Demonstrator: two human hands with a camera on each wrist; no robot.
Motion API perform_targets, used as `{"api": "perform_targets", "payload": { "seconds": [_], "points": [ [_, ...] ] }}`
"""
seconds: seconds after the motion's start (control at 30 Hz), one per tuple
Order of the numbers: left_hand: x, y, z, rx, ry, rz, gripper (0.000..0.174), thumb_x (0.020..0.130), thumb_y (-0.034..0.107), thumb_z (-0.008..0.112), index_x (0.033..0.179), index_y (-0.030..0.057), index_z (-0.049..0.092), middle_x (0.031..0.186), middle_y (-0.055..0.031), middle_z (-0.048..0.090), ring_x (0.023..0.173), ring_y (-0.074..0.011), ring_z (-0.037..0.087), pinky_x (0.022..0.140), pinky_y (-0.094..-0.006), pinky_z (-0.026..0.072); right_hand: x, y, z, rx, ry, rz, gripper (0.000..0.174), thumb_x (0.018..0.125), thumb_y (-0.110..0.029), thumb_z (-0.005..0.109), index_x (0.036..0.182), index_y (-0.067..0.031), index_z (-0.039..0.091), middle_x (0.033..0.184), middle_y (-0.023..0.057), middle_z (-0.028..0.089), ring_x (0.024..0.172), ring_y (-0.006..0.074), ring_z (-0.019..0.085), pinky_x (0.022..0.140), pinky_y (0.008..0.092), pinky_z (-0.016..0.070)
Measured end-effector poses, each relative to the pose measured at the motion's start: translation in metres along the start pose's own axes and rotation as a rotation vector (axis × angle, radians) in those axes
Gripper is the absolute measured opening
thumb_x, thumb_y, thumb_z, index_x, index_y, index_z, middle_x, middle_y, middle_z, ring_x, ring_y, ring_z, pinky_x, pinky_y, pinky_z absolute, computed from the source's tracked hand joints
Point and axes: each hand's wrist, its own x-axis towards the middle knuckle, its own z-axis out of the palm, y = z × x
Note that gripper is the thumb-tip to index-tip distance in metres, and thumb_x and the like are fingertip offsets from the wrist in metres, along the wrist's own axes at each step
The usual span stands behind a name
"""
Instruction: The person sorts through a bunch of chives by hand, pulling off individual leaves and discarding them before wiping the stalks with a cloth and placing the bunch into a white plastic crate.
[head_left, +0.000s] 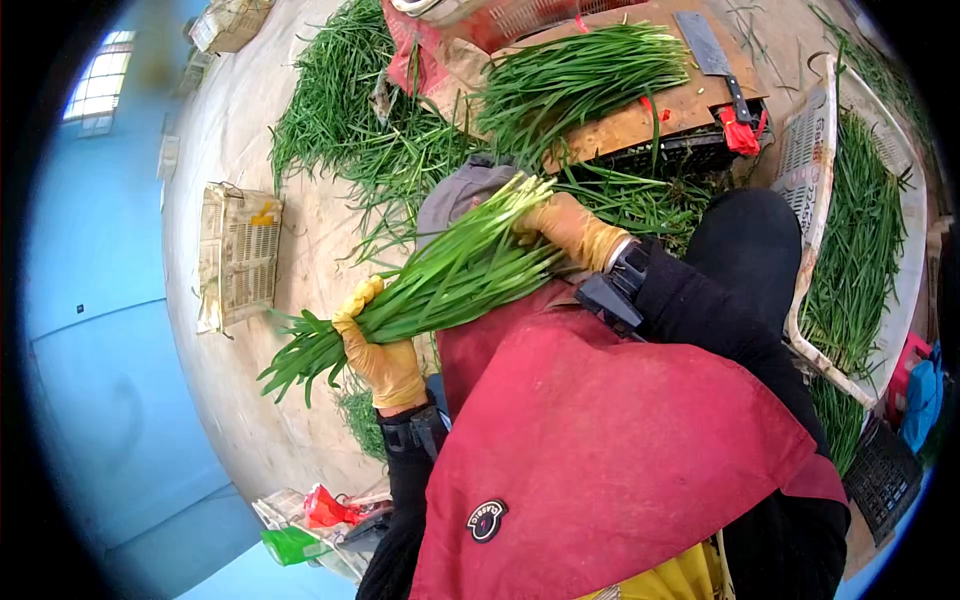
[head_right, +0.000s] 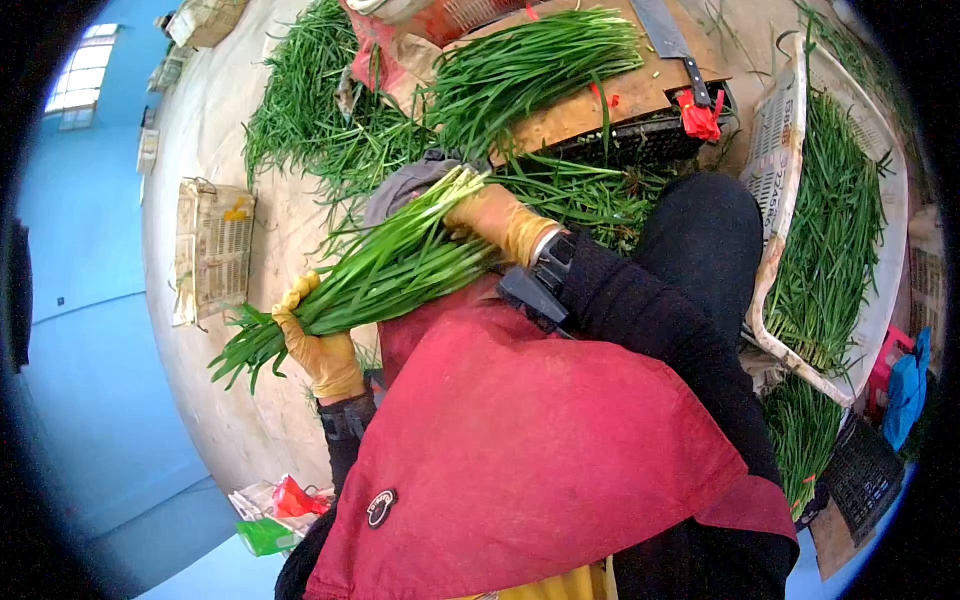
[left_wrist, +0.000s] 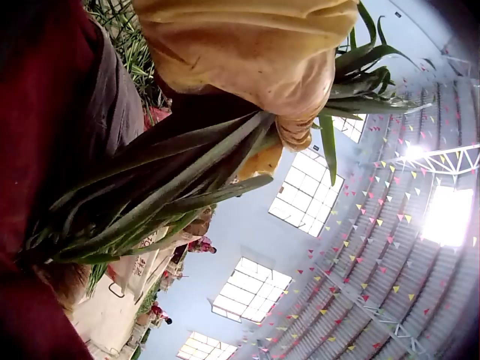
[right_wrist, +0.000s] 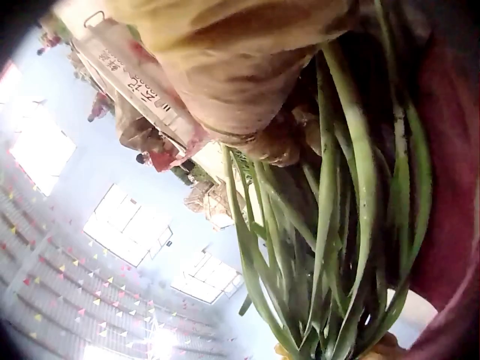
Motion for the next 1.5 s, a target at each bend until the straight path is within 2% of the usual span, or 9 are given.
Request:
{"api": "perform_targets", "payload": {
  "seconds": [0.1,0.17,0.33,0.47,0.5,0.57,1.07,1.33,1.5],
  "points": [
    [0.004,-0.002,-0.009,-0.034,0.041,-0.035,0.031,0.096,0.034,0.06,0.095,0.0032,0.062,0.107,-0.0119,0.065,0.106,-0.026,0.059,0.107,-0.0447,0.043,0.001,0.017,-0.051,-1.161,-0.101,-0.085,0.022,0.082,-0.026,0.063,0.096,-0.0126,0.073,0.092,0.0136,0.071,0.087,0.0321,0.069,0.079,0.0424,0.0538],
    [0.003,-0.001,-0.007,-0.065,0.036,-0.037,0.03,0.096,0.033,0.061,0.096,0.0031,0.061,0.108,-0.0121,0.064,0.107,-0.0262,0.059,0.107,-0.0446,0.0431,-0.012,0.037,-0.079,-1.166,-0.115,-0.143,0.019,0.08,-0.02,0.063,0.093,-0.0094,0.073,0.091,0.0158,0.07,0.092,0.0319,0.068,0.079,0.0426,0.0535],
    [0.003,-0.004,-0.013,-0.144,0.026,-0.077,0.029,0.095,0.032,0.063,0.097,0.0033,0.061,0.109,-0.0126,0.064,0.107,-0.026,0.059,0.107,-0.0448,0.0427,-0.034,0.011,-0.11,-0.98,0.022,0.663,0.036,0.08,-0.026,0.057,0.106,-0.0044,0.071,0.112,0.0192,0.067,0.105,0.0357,0.064,0.092,0.038,0.0499],
    [0.006,-0.007,-0.021,-0.14,0.0,-0.048,0.03,0.093,0.033,0.064,0.097,0.0036,0.062,0.109,-0.0131,0.063,0.108,-0.0265,0.058,0.108,-0.0454,0.0421,-0.037,0.012,-0.092,-0.63,-0.034,0.122,0.043,0.081,-0.029,0.063,0.12,-0.0099,0.066,0.113,0.0163,0.068,0.105,0.0336,0.063,0.091,0.0377,0.0492],
    [0.007,-0.007,-0.024,-0.145,-0.019,-0.044,0.03,0.093,0.033,0.065,0.097,0.0037,0.062,0.11,-0.0132,0.063,0.109,-0.0266,0.058,0.108,-0.0456,0.042,-0.028,0.031,-0.089,-0.699,-0.165,-0.393,0.038,0.086,-0.03,0.064,0.118,-0.0103,0.068,0.111,0.0126,0.07,0.103,0.0284,0.064,0.091,0.0346,0.0482],
    [0.004,-0.006,-0.02,-0.101,-0.007,-0.023,0.031,0.093,0.034,0.064,0.096,0.0039,0.062,0.109,-0.0131,0.064,0.108,-0.0272,0.059,0.108,-0.0461,0.0417,-0.031,-0.022,-0.058,-0.229,-0.234,0.181,0.05,0.086,-0.048,0.059,0.111,-0.0051,0.07,0.109,0.0152,0.07,0.102,0.032,0.064,0.091,0.0372,0.0488],
    [0.003,0.003,-0.004,-0.027,-0.144,0.012,0.031,0.093,0.035,0.064,0.093,0.0042,0.063,0.108,-0.0141,0.065,0.108,-0.029,0.06,0.105,-0.0465,0.0441,-0.008,-0.049,-0.023,-0.644,-0.346,0.183,0.038,0.077,-0.031,0.069,0.108,-0.0078,0.069,0.103,0.0172,0.07,0.098,0.0324,0.065,0.086,0.0379,0.0498],
    [0.004,-0.001,-0.012,-0.032,-0.08,0.008,0.031,0.093,0.033,0.064,0.094,0.0023,0.062,0.109,-0.015,0.065,0.108,-0.0289,0.061,0.104,-0.0458,0.0448,-0.021,-0.046,-0.025,-0.521,-0.152,0.08,0.029,0.083,-0.025,0.064,0.104,-0.0056,0.069,0.101,0.0204,0.069,0.097,0.0367,0.065,0.085,0.0405,0.0511],
    [0.008,-0.001,-0.024,-0.125,-0.043,-0.008,0.029,0.093,0.032,0.065,0.094,0.0026,0.062,0.108,-0.0137,0.065,0.106,-0.0282,0.061,0.105,-0.0447,0.0447,-0.027,0.031,-0.08,-0.951,0.104,0.114,0.026,0.077,-0.017,0.064,0.1,-0.0072,0.07,0.093,0.0195,0.07,0.09,0.0353,0.068,0.078,0.0429,0.0543]
  ]
}}
